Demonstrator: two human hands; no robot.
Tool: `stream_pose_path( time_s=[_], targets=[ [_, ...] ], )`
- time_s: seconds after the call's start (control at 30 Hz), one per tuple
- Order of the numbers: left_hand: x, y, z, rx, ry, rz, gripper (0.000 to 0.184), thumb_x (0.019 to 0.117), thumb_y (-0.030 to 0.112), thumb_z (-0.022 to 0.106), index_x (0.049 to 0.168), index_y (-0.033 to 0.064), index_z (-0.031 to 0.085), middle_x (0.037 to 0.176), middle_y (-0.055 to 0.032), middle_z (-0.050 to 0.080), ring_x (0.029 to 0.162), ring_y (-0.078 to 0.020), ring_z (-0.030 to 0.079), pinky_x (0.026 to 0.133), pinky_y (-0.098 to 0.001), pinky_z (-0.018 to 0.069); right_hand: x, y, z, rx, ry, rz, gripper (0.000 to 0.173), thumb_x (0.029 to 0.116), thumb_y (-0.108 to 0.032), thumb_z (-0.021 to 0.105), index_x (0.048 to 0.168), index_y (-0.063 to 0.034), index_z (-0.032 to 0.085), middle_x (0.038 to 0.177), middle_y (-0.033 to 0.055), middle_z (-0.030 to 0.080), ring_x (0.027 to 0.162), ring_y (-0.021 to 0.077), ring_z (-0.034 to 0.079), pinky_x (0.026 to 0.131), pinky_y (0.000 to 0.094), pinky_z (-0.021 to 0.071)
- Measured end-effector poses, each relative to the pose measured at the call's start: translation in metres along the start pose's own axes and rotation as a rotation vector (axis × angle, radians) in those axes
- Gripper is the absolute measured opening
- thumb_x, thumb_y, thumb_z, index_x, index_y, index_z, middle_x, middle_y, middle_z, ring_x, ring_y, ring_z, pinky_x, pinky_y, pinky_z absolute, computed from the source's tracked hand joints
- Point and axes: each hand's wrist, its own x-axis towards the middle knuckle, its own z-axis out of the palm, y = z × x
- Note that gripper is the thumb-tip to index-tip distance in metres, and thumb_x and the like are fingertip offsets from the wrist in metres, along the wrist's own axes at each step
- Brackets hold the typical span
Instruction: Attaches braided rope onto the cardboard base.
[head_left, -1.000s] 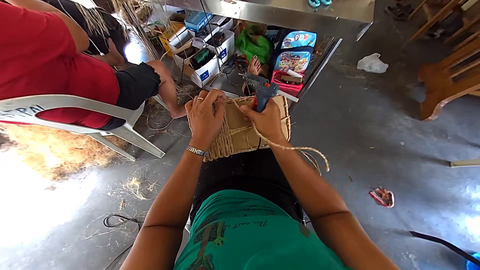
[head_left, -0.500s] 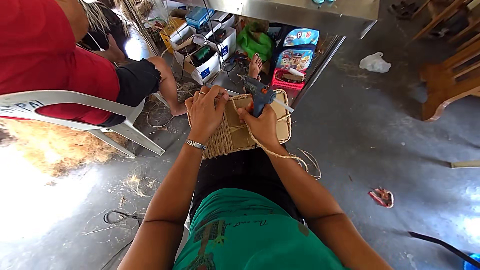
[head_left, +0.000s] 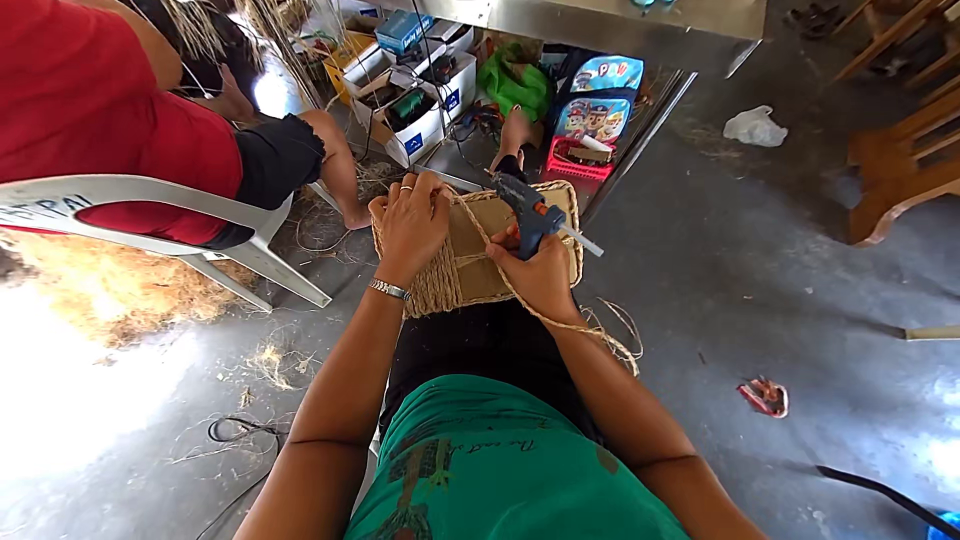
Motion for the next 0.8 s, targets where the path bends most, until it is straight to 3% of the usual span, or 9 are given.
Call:
stream_pose_path(
  time_s=[0.1,0.2,0.33,0.4,0.5,0.6,0.67,0.8],
  targets=[
    [-0.002,0.001,0.001,-0.026,0.032,-0.015,0.034,0.1034,0.042,0.044,0.109,0.0137,0.062,0.114,-0.0088,0.065,0.115,-0.0281,0.057,0.101,-0.0587,0.0297,-0.007,-0.004,-0.004,-0.006,-0.039,0.002,0.034,0.0864,-0.003,0.081,0.115,-0.0082,0.062,0.103,0.0031,0.076,0.082,0.0139,0.075,0.069,0.0319,0.065],
    [-0.002,0.006,0.003,-0.022,0.054,-0.037,0.035,0.1023,0.042,0.046,0.107,0.0127,0.064,0.112,-0.0084,0.066,0.115,-0.0273,0.058,0.102,-0.0584,0.0301,-0.01,-0.002,0.004,-0.006,-0.047,0.023,0.031,0.0877,-0.004,0.08,0.113,-0.0078,0.064,0.102,0.0027,0.077,0.082,0.0131,0.075,0.071,0.0321,0.0651],
    [-0.002,0.002,0.003,-0.092,0.111,-0.013,0.029,0.1015,0.037,0.052,0.114,0.0124,0.057,0.104,-0.007,0.066,0.105,-0.0254,0.06,0.099,-0.0577,0.0325,-0.01,0.005,0.017,0.028,-0.016,0.063,0.029,0.0881,-0.004,0.079,0.112,-0.0069,0.063,0.102,0.0031,0.077,0.083,0.0131,0.076,0.073,0.0321,0.065],
    [0.0,-0.004,0.001,-0.126,0.101,0.029,0.026,0.1023,0.035,0.051,0.122,0.0194,0.057,0.105,-0.0009,0.067,0.107,-0.0215,0.061,0.097,-0.0585,0.0334,-0.009,0.008,0.021,0.066,0.006,0.073,0.029,0.0874,-0.004,0.08,0.112,-0.0062,0.063,0.102,0.004,0.078,0.083,0.0144,0.076,0.073,0.0328,0.0653],
    [0.0,-0.006,0.0,-0.09,0.054,0.06,0.025,0.1047,0.033,0.044,0.115,0.0301,0.066,0.111,0.0021,0.066,0.115,-0.021,0.057,0.098,-0.0588,0.031,-0.011,0.009,0.024,0.115,0.013,0.072,0.03,0.0873,-0.002,0.079,0.111,-0.0053,0.062,0.101,0.0055,0.078,0.083,0.0157,0.076,0.072,0.0327,0.065],
    [-0.003,-0.005,0.003,-0.07,0.082,0.096,0.028,0.1036,0.029,0.043,0.115,0.0315,0.069,0.112,0.0005,0.065,0.113,-0.0219,0.057,0.097,-0.0574,0.0313,-0.013,0.008,0.024,0.138,0.003,0.091,0.03,0.0873,-0.001,0.079,0.112,-0.0051,0.062,0.101,0.0062,0.078,0.084,0.0162,0.076,0.073,0.0332,0.065],
    [-0.005,-0.005,0.003,-0.055,0.098,0.115,0.026,0.0998,0.04,0.049,0.116,0.0306,0.067,0.113,0.0003,0.066,0.112,-0.0229,0.058,0.096,-0.0579,0.0326,-0.013,0.009,0.025,0.146,0.002,0.083,0.031,0.0878,-0.002,0.078,0.113,-0.0054,0.061,0.102,0.0059,0.077,0.083,0.0159,0.076,0.073,0.033,0.0645],
    [-0.006,-0.007,0.003,-0.038,0.105,0.121,0.042,0.0898,0.059,0.061,0.117,0.0275,0.065,0.115,-0.002,0.065,0.111,-0.0259,0.058,0.096,-0.0592,0.033,-0.017,0.008,0.031,0.214,0.021,0.104,0.034,0.0873,0.0,0.078,0.116,-0.0042,0.06,0.102,0.0074,0.078,0.085,0.0179,0.076,0.075,0.0343,0.0649]
  ],
)
